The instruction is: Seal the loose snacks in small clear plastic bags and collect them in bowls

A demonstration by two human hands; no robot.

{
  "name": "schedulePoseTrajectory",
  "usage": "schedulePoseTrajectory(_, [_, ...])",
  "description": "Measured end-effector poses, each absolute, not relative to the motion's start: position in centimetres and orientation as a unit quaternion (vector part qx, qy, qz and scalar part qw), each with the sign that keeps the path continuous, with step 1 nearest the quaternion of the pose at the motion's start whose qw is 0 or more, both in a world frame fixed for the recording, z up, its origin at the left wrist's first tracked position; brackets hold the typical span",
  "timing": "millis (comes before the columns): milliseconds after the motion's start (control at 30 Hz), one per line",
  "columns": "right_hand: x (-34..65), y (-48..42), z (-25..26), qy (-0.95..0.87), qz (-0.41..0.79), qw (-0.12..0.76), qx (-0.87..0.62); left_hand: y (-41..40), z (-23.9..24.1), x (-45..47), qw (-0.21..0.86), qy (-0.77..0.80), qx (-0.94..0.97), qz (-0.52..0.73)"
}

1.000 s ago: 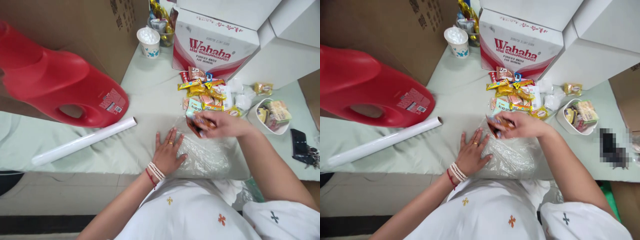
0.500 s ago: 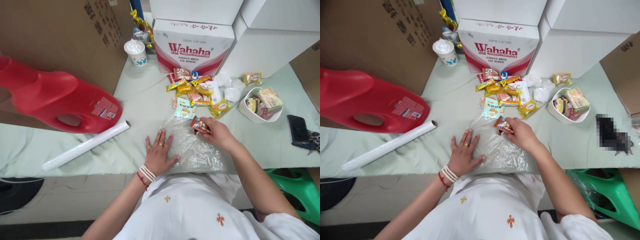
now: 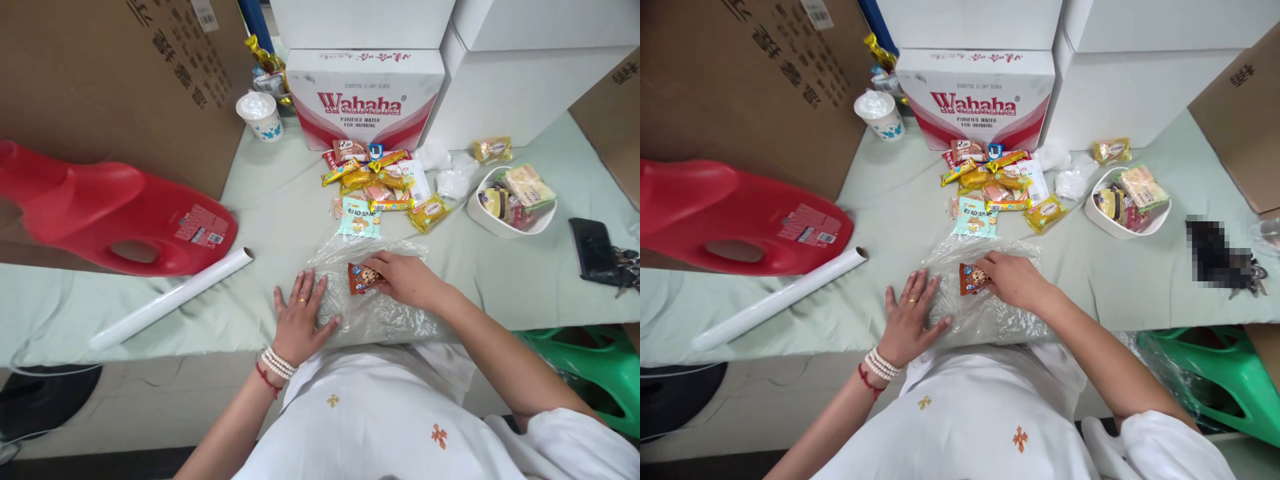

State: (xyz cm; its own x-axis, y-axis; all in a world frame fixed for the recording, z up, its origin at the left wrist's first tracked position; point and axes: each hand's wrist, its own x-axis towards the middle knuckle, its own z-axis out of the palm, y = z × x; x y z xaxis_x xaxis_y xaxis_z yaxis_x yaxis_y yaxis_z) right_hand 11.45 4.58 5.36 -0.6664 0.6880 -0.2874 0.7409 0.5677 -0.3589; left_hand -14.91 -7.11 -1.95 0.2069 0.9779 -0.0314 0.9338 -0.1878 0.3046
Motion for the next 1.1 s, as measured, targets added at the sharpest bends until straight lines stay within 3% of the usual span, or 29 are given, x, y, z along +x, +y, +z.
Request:
schedulePoseTrajectory(333, [12.0,4.5,5.0,0.878,-0.238,0.048,0.413,-8.0,-0.2,-14.9,0.037,0.582,0.795,0.169])
schedulePoseTrajectory(600, [11.7,3.9,4.4,0.871,-0.220,0.057,0.436,-7.6,-1.0,-16.1,0.127,0.497,0.852,0.102])
schedulePoseTrajectory(867, [10.7,2.6,3.9,0.849,-0.226,0.041,0.476,-8.5,-1.5,-16.9,0.103,0.506,0.847,0.127])
schedulePoseTrajectory(1100, [16.6,-1.8,4.3,0.868,-0.276,-0.067,0.409,-9.2,-0.6,-18.1,0.170,0.406,0.884,0.157])
